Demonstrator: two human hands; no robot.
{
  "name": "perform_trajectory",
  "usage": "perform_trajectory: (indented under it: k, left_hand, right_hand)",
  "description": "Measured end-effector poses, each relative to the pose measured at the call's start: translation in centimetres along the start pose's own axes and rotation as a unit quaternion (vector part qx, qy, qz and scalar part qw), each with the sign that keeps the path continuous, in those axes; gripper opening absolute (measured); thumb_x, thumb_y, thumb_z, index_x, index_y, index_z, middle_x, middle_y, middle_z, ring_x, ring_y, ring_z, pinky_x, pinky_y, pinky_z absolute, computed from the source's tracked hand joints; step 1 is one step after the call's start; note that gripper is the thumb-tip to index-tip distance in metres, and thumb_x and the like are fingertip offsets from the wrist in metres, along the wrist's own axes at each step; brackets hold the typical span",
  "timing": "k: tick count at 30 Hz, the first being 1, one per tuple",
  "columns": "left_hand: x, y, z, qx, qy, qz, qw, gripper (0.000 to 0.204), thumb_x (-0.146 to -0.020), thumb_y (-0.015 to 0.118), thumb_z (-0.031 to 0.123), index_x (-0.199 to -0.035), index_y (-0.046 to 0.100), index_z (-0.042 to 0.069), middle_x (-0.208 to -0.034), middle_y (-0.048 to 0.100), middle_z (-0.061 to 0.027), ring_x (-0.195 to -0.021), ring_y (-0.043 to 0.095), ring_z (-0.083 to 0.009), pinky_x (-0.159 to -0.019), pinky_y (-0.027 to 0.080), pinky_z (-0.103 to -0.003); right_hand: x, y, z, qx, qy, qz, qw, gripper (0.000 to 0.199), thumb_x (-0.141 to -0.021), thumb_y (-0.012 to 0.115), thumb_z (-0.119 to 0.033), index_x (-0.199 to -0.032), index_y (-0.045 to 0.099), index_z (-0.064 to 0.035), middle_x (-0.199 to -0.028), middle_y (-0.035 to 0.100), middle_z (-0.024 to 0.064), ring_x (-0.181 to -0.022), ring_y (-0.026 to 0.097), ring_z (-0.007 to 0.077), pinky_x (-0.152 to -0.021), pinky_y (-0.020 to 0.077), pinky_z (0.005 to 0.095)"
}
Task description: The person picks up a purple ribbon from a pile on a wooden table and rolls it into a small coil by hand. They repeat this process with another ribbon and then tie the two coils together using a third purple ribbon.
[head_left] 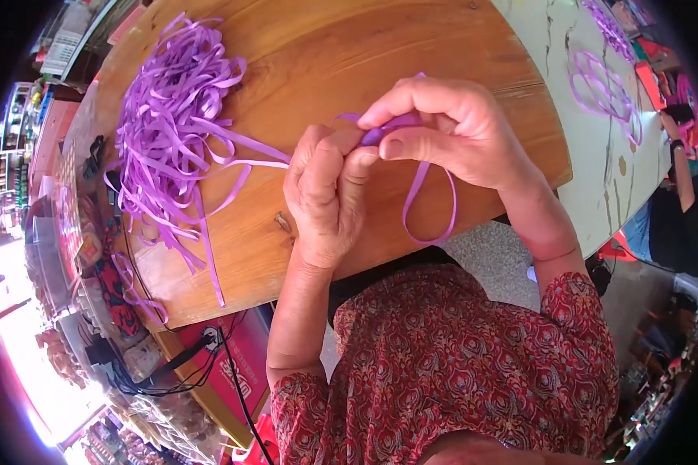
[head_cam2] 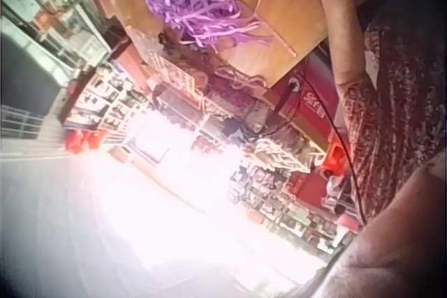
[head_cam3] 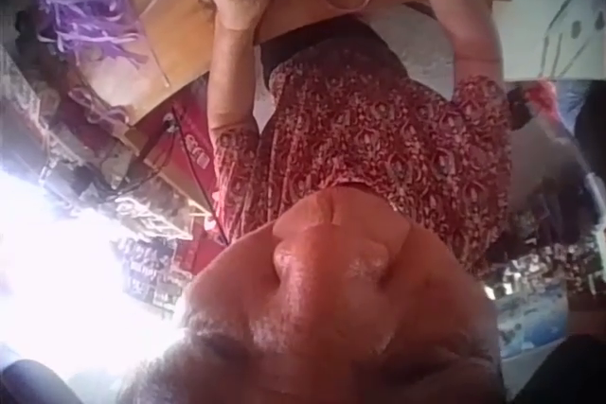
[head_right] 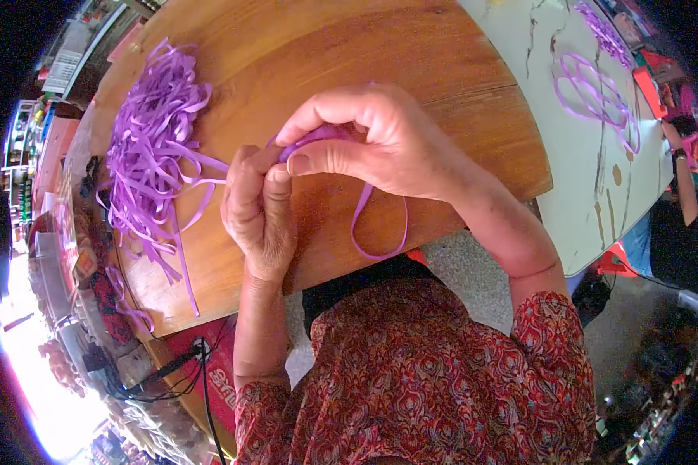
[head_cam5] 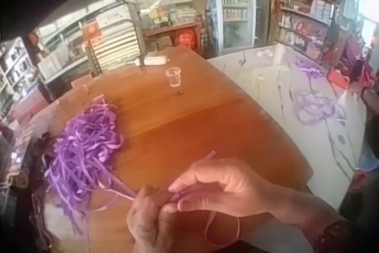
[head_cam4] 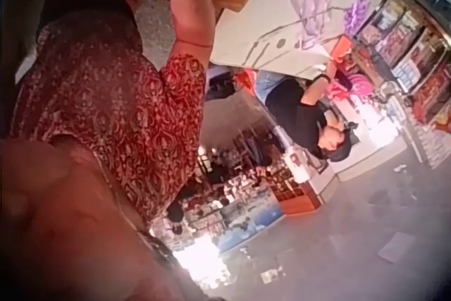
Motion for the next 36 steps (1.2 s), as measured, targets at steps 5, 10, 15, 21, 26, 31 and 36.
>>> perform_trajectory:
  k: [5,10,15,21,26,31,36]
  left_hand:
    - [0.4,1.2,-1.6,0.053,-0.034,0.014,0.998,0.022,-0.092,0.054,0.018,-0.105,0.059,0.0,-0.096,0.057,-0.0133,-0.076,0.054,-0.0202,-0.068,0.045,-0.029]
    - [0.3,1.5,-0.8,-0.131,-0.077,0.096,0.984,0.038,-0.091,0.055,0.015,-0.124,0.047,-0.001,-0.109,0.046,-0.0123,-0.073,0.05,-0.0162,-0.065,0.044,-0.027]
    - [0.1,2.9,-0.5,-0.142,-0.079,0.043,0.986,0.037,-0.084,0.06,0.003,-0.12,0.05,0.0,-0.109,0.045,-0.0122,-0.071,0.05,-0.0164,-0.059,0.042,-0.028]
    - [0.4,2.9,-0.9,-0.181,-0.057,0.009,0.982,0.026,-0.081,0.06,-0.001,-0.107,0.057,-0.002,-0.098,0.051,-0.0115,-0.066,0.051,-0.0169,-0.054,0.042,-0.028]
    - [0.8,2.3,-1.5,-0.166,-0.054,-0.005,0.985,0.019,-0.081,0.06,-0.001,-0.1,0.059,-0.003,-0.09,0.054,-0.0126,-0.066,0.054,-0.0195,-0.056,0.045,-0.028]
    - [1.1,2.2,-2.5,-0.181,-0.031,0.005,0.983,0.012,-0.081,0.061,0.002,-0.092,0.062,-0.002,-0.089,0.058,-0.0159,-0.073,0.059,-0.0275,-0.062,0.048,-0.035]
    - [1.3,1.9,-3.2,-0.212,0.006,0.005,0.977,0.009,-0.079,0.062,0.002,-0.088,0.063,0.0,-0.082,0.06,-0.0171,-0.076,0.059,-0.0327,-0.066,0.048,-0.035]
  right_hand:
    - [0.1,-1.1,-0.2,0.157,-0.098,0.056,0.981,0.011,-0.079,0.067,-0.005,-0.089,0.066,-0.0019,-0.079,0.063,0.0071,-0.074,0.061,0.015,-0.065,0.0482,0.0254]
    - [0.4,-2.1,0.9,0.16,-0.06,0.078,0.982,0.011,-0.08,0.067,-0.009,-0.09,0.065,-0.003,-0.082,0.064,0.0076,-0.076,0.062,0.0159,-0.067,0.0486,0.0266]
    - [1.1,-4.9,1.2,0.077,0.01,0.066,0.995,0.013,-0.083,0.066,-0.013,-0.093,0.066,-0.0042,-0.088,0.066,0.0045,-0.081,0.061,0.011,-0.072,0.0479,0.026]
    - [4.7,-14.4,-1.7,0.111,0.021,0.214,0.97,0.016,-0.083,0.066,-0.014,-0.095,0.067,-0.005,-0.092,0.066,0.0024,-0.084,0.06,0.0106,-0.076,0.0479,0.0259]
    - [10.0,-25.1,-6.1,0.214,0.014,0.405,0.889,0.021,-0.081,0.067,-0.013,-0.101,0.067,-0.0061,-0.093,0.067,0.0037,-0.087,0.062,0.0146,-0.077,0.0493,0.0301]
    - [16.1,-33.2,-7.9,0.61,-0.036,0.472,0.635,0.021,-0.079,0.065,-0.006,-0.1,0.065,-0.0044,-0.092,0.065,0.0076,-0.086,0.061,0.02,-0.075,0.0476,0.0291]
    - [18.1,-29.9,-5.1,0.62,-0.067,0.443,0.644,0.028,-0.086,0.062,-0.02,-0.112,0.062,-0.0095,-0.102,0.065,0.0032,-0.09,0.062,0.0166,-0.079,0.047,0.0268]
Point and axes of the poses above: each hand's wrist, its own x-axis away from the middle knuckle, its own y-axis out of the palm, z = x × y, the point moved 1 cm from there along -x, towards the middle knuckle
